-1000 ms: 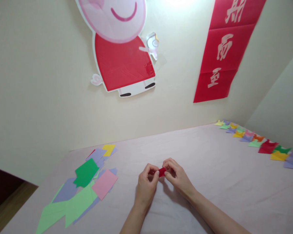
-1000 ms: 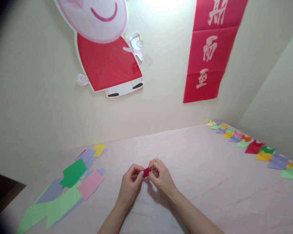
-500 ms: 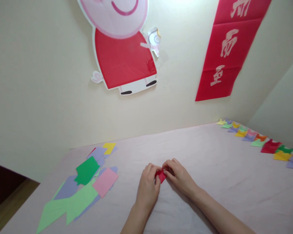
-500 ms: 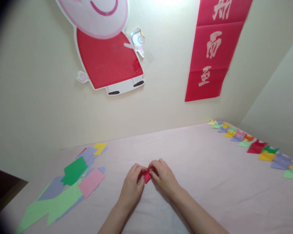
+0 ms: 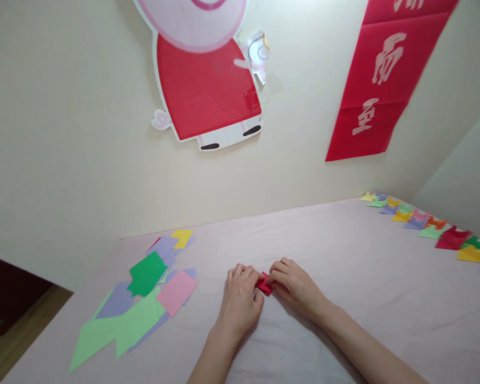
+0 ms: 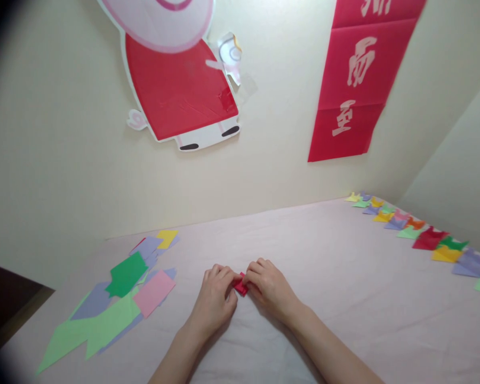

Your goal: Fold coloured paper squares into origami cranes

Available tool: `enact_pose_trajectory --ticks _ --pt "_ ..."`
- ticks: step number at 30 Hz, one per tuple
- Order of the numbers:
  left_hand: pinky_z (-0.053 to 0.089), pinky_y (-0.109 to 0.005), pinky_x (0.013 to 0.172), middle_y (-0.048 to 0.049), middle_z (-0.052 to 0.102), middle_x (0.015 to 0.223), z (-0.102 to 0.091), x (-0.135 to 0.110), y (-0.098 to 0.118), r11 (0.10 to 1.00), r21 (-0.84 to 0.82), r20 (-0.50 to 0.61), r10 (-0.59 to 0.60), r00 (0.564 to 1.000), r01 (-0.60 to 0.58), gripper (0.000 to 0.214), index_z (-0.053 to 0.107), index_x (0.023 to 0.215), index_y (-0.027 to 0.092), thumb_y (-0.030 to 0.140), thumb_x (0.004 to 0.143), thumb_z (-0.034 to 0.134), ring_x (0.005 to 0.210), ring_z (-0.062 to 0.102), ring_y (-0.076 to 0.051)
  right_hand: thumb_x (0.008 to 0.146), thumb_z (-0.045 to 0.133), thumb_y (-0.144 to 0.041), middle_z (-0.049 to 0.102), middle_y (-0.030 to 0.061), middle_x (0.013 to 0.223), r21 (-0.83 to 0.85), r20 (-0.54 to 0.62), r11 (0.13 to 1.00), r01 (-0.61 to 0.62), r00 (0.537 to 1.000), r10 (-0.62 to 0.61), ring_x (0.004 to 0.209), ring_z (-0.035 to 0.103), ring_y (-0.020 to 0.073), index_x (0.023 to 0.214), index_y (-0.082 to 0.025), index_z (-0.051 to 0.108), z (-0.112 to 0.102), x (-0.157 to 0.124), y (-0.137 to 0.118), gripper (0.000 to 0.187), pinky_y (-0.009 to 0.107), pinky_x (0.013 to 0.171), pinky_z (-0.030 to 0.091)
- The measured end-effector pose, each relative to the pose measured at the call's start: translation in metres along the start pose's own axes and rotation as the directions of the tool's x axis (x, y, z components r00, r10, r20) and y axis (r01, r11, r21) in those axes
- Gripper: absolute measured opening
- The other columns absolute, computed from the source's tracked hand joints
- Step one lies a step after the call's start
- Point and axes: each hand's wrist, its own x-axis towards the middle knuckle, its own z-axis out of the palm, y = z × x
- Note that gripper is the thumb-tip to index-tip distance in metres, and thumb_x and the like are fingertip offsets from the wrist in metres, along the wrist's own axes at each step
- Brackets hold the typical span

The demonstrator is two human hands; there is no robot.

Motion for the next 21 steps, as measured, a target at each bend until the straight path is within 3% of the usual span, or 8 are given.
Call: enact_pose_trajectory --ticks 7,15,21 --pt "0.037 -0.038 0.082 -0.0035 0.063 0.093 0.0 0.002 -0.001 0.999 0.019 -0.035 0.046 0.998 -0.045 0.012 0.062 0.084 0.022 0.011 0.083 0.059 0.096 0.049 -0.024 0.086 0.053 -0.007 0.061 0.0049 0.087 0.092 -0.021 0.995 -0.049 0.998 0.051 0.086 0.051 0.0206 0.082 -0.021 0.065 -0.004 0.0 -0.002 0.019 0.034 0.077 0.041" --pt "0.038 -0.036 0.077 -0.0027 0.061 0.088 0.014 0.01 -0.002 0.992 0.11 -0.056 0.07 0.996 -0.063 0.015 0.056 0.081 0.02 0.005 0.084 0.058 0.089 0.05 -0.022 0.078 0.048 0.001 0.062 0.004 0.086 0.14 -0.033 0.98 -0.145 0.988 0.151 0.087 0.051 0.0206 0.085 -0.02 0.063 0.001 -0.001 0.005 0.027 0.035 0.081 0.041" --pt "0.039 -0.035 0.075 -0.0035 0.06 0.085 0.02 0.018 -0.002 0.99 0.128 -0.094 0.074 0.993 -0.062 0.015 0.055 0.079 0.02 0.008 0.087 0.056 0.087 0.05 -0.022 0.087 0.053 -0.01 0.063 0.0048 0.087 0.193 -0.077 0.953 -0.233 0.965 0.252 0.087 0.05 0.0214 0.084 -0.021 0.067 0.003 0.0 0.016 0.019 0.037 0.082 0.041"
